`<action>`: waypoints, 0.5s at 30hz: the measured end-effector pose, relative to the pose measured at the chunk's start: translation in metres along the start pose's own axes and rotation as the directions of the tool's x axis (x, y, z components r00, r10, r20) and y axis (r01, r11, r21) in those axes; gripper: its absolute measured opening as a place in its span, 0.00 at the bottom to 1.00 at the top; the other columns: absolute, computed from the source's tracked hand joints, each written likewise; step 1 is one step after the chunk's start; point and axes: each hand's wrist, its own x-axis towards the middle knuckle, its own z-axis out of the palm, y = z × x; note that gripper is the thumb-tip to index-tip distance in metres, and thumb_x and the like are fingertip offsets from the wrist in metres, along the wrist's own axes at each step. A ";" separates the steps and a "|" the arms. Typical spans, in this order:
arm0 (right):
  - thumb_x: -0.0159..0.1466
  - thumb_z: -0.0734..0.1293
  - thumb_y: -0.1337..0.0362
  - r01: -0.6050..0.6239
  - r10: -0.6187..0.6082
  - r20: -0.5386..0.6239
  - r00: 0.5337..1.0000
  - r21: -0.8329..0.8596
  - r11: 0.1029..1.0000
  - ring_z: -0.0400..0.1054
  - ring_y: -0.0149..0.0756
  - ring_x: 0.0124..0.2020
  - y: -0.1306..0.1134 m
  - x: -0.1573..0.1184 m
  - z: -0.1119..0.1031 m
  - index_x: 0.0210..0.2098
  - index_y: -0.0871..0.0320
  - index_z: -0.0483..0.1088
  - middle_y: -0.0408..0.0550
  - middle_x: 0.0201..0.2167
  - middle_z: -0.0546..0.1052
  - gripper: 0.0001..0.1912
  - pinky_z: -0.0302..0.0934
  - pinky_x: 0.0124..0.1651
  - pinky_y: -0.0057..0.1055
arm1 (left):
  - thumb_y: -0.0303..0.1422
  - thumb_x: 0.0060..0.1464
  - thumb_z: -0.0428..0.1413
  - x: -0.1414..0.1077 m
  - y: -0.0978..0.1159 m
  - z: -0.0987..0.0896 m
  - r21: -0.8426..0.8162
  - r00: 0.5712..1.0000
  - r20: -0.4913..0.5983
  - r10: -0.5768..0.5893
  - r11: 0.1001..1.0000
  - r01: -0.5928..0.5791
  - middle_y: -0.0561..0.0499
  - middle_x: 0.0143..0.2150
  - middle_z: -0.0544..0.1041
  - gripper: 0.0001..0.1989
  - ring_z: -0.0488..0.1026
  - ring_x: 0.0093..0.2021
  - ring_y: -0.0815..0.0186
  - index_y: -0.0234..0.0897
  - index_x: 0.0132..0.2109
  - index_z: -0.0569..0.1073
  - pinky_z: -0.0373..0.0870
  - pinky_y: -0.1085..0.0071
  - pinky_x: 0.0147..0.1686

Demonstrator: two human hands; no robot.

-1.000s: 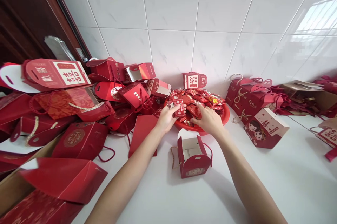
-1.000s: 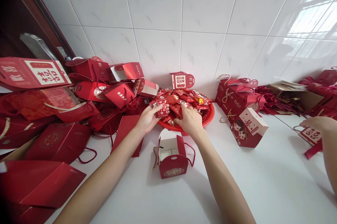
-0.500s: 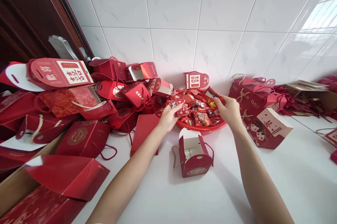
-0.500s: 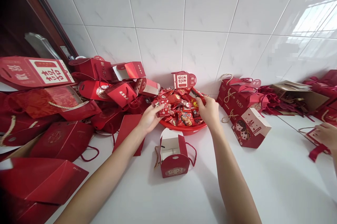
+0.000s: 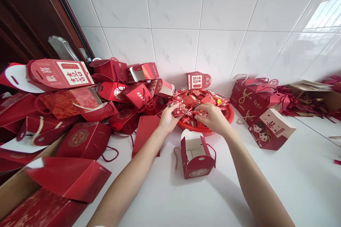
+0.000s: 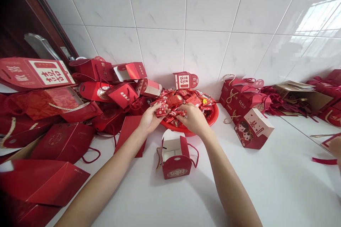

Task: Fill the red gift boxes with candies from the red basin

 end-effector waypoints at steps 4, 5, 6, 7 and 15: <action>0.58 0.68 0.71 0.075 -0.072 0.056 0.996 -0.055 0.996 0.72 0.45 0.44 -0.004 0.002 0.016 0.36 0.57 0.76 0.52 0.42 0.80 0.08 0.62 0.47 0.35 | 0.22 0.57 0.55 -0.001 0.002 0.002 -0.068 0.999 -0.036 -0.040 0.997 0.037 0.47 0.28 0.79 0.07 0.77 0.28 0.69 0.30 0.32 0.76 0.78 0.70 0.42; 0.59 0.67 0.71 0.093 -0.089 0.060 0.994 -0.065 0.994 0.72 0.45 0.45 -0.004 0.003 0.020 0.37 0.57 0.76 0.52 0.42 0.80 0.08 0.61 0.49 0.36 | 0.21 0.58 0.54 -0.002 0.003 0.003 -0.078 0.998 -0.045 -0.046 0.996 0.042 0.47 0.28 0.79 0.08 0.77 0.28 0.70 0.29 0.32 0.76 0.78 0.70 0.42; 0.59 0.67 0.72 0.108 -0.104 0.059 0.993 -0.068 0.992 0.72 0.45 0.47 -0.004 0.004 0.024 0.39 0.57 0.75 0.52 0.42 0.80 0.09 0.61 0.51 0.37 | 0.21 0.58 0.53 -0.002 0.003 0.003 -0.084 0.997 -0.055 -0.052 0.995 0.047 0.47 0.27 0.79 0.09 0.77 0.28 0.69 0.29 0.32 0.76 0.78 0.70 0.41; 0.60 0.66 0.72 0.115 -0.111 0.060 0.992 -0.067 0.991 0.71 0.46 0.48 -0.004 0.005 0.028 0.42 0.57 0.74 0.52 0.44 0.80 0.11 0.60 0.52 0.38 | 0.21 0.59 0.53 -0.002 0.003 0.004 -0.086 0.996 -0.063 -0.056 0.995 0.050 0.47 0.28 0.79 0.10 0.77 0.28 0.69 0.29 0.32 0.76 0.78 0.70 0.40; 0.62 0.67 0.69 0.000 0.008 0.059 0.998 -0.132 0.991 0.70 0.51 0.52 -0.009 0.004 0.044 0.50 0.58 0.69 0.55 0.48 0.79 0.16 0.59 0.54 0.44 | 0.22 0.51 0.60 0.001 -0.001 -0.001 0.005 1.000 0.010 0.019 1.000 -0.019 0.48 0.31 0.81 0.03 0.79 0.30 0.66 0.32 0.35 0.78 0.79 0.68 0.40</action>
